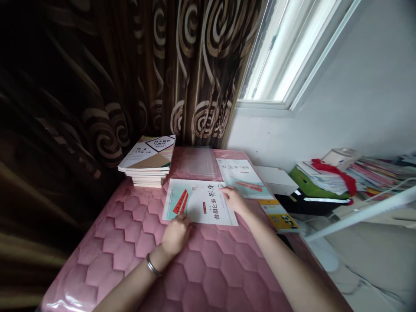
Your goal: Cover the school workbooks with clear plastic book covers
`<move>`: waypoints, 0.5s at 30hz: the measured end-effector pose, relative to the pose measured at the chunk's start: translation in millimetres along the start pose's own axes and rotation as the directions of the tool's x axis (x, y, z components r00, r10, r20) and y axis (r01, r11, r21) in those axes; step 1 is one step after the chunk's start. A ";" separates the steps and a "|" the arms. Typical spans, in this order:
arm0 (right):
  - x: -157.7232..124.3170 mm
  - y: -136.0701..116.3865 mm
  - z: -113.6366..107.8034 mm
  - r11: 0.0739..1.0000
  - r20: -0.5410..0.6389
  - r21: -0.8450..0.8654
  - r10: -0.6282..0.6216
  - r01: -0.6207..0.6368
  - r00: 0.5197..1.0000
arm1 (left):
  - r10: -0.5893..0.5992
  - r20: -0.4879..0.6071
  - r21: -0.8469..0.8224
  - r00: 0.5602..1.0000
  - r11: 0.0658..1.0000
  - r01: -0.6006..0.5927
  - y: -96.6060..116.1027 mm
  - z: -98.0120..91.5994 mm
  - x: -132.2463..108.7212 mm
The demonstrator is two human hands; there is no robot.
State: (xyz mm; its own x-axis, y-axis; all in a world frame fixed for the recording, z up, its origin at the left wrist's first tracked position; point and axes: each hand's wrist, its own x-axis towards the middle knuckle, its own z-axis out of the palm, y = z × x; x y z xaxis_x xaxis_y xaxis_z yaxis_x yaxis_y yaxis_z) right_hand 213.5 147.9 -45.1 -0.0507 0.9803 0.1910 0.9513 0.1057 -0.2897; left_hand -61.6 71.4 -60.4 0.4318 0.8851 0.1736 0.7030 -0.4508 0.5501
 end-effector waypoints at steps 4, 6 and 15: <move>42.4 -18.5 16.4 0.998 0.086 -0.069 0.020 -0.014 0.996 | -0.281 -0.005 -0.266 0.960 0.926 0.270 16.0 13.3 3.6; 56.6 -22.1 22.1 0.993 0.139 -0.108 0.050 -0.036 0.989 | -0.433 0.083 -0.470 0.897 0.777 0.419 18.7 14.7 0.6; 81.1 -30.5 23.3 0.983 0.267 -0.178 0.100 -0.053 0.958 | -0.521 0.490 -0.865 0.699 -0.189 0.465 18.6 2.9 -20.6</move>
State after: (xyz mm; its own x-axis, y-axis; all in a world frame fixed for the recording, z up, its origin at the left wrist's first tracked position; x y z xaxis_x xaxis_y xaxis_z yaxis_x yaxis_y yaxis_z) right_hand 173.3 228.1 -42.6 -0.0346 0.9947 -0.0964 0.9915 0.0221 -0.1280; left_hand -55.8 44.4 -56.1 0.2128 0.7969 -0.5654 -0.4206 0.5970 0.6831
